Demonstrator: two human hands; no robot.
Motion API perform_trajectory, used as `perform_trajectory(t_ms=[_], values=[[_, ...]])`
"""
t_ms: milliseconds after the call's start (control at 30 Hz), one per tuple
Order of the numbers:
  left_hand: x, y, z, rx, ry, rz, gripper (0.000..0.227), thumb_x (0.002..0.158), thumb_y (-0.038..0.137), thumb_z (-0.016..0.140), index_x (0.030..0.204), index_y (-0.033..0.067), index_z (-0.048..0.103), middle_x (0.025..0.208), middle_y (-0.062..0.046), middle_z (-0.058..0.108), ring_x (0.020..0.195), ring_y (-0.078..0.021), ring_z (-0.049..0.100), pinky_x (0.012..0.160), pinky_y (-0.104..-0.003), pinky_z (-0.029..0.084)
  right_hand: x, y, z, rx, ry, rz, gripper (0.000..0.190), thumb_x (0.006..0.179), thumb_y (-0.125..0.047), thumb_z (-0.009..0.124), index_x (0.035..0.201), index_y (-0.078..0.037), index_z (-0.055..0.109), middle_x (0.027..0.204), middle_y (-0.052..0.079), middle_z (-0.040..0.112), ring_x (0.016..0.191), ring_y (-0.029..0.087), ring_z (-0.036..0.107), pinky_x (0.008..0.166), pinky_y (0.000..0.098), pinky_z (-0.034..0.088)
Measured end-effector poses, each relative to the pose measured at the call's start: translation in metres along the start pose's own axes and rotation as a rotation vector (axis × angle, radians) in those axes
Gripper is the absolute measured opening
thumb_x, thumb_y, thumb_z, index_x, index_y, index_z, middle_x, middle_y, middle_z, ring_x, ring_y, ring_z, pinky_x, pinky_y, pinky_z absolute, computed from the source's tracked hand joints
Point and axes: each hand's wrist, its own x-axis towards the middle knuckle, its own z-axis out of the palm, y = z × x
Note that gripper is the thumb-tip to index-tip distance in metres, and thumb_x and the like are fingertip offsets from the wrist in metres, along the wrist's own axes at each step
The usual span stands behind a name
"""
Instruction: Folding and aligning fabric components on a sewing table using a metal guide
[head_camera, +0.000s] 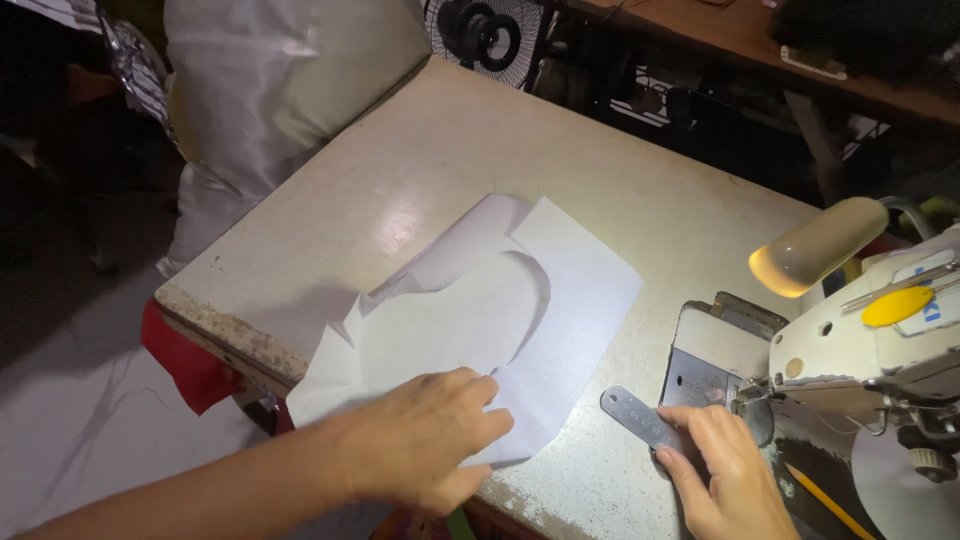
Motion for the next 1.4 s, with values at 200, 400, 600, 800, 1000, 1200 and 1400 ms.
perform_trajectory(t_ms=[200, 400, 600, 800, 1000, 1200, 1400], values=[[0.023, -0.01, -0.051, -0.156, -0.257, -0.103, 0.03, 0.084, 0.035, 0.054, 0.075, 0.0068, 0.056, 0.074, -0.016, 0.062, 0.07, -0.0407, 0.058, 0.068, -0.05, 0.045, -0.005, -0.005, 0.002, 0.003, 0.095, -0.077, 0.038, 0.089, -0.036, 0.065, 0.123, -0.02, 0.07, 0.101, 0.0, 0.07, 0.094, 0.019, 0.064, 0.085, 0.0328, 0.048], [0.033, -0.008, -0.074, -0.253, -0.415, -0.224, 0.028, 0.078, 0.039, 0.058, 0.086, 0.0136, 0.068, 0.079, -0.005, 0.064, 0.08, -0.0225, 0.057, 0.063, -0.04, 0.041, -0.01, -0.023, 0.005, -0.008, 0.171, -0.002, 0.034, 0.09, -0.034, 0.061, 0.12, -0.022, 0.072, 0.096, -0.002, 0.071, 0.091, 0.02, 0.062, 0.081, 0.0333, 0.047], [0.031, -0.009, -0.051, -0.209, -0.408, -0.183, 0.034, 0.077, 0.041, 0.057, 0.095, 0.0158, 0.071, 0.084, -0.009, 0.068, 0.085, -0.0266, 0.061, 0.068, -0.041, 0.045, -0.012, -0.026, 0.007, -0.004, 0.297, -0.064, 0.035, 0.09, -0.028, 0.063, 0.122, -0.019, 0.075, 0.097, 0.003, 0.063, 0.094, 0.022, 0.059, 0.081, 0.0336, 0.049], [0.001, 0.006, -0.002, 0.071, -0.124, -0.009, 0.022, 0.081, 0.026, 0.069, 0.084, 0.0054, 0.061, 0.098, -0.017, 0.052, 0.089, -0.0384, 0.052, 0.059, -0.055, 0.05, 0.004, -0.038, 0.007, -0.142, 0.423, -0.605, 0.027, 0.091, -0.011, 0.066, 0.117, -0.006, 0.069, 0.11, 0.025, 0.07, 0.094, 0.036, 0.07, 0.079, 0.0508, 0.06], [-0.012, -0.001, 0.013, -0.045, 0.145, 0.012, 0.034, 0.098, 0.037, 0.063, 0.112, 0.0067, 0.064, 0.119, -0.017, 0.056, 0.104, -0.0371, 0.053, 0.077, -0.053, 0.048, 0.018, -0.076, 0.031, -0.047, -0.003, -0.851, 0.058, 0.112, -0.044, 0.024, 0.148, -0.009, 0.053, 0.155, 0.01, 0.053, 0.147, 0.034, 0.045, 0.113, 0.049, 0.036], [0.005, -0.015, 0.024, -0.167, 0.307, -0.065, 0.028, 0.1, 0.033, 0.06, 0.085, 0.0134, 0.074, 0.099, -0.008, 0.059, 0.091, -0.0297, 0.056, 0.078, -0.045, 0.043, 0.033, -0.079, 0.046, -0.094, -0.059, -0.947, 0.047, 0.113, -0.033, 0.028, 0.147, -0.015, 0.055, 0.156, 0.011, 0.051, 0.141, 0.031, 0.05, 0.105, 0.0483, 0.038], [0.019, -0.019, 0.027, -0.325, 0.314, -0.355, 0.041, 0.076, 0.031, 0.088, 0.097, 0.0107, 0.06, 0.102, -0.003, 0.057, 0.1, -0.0239, 0.051, 0.088, -0.04, 0.045, 0.026, -0.088, 0.04, -0.079, -0.015, -0.793, 0.055, 0.107, -0.059, 0.032, 0.146, -0.028, 0.056, 0.154, 0.011, 0.05, 0.145, 0.039, 0.042, 0.108, 0.0589, 0.032]])
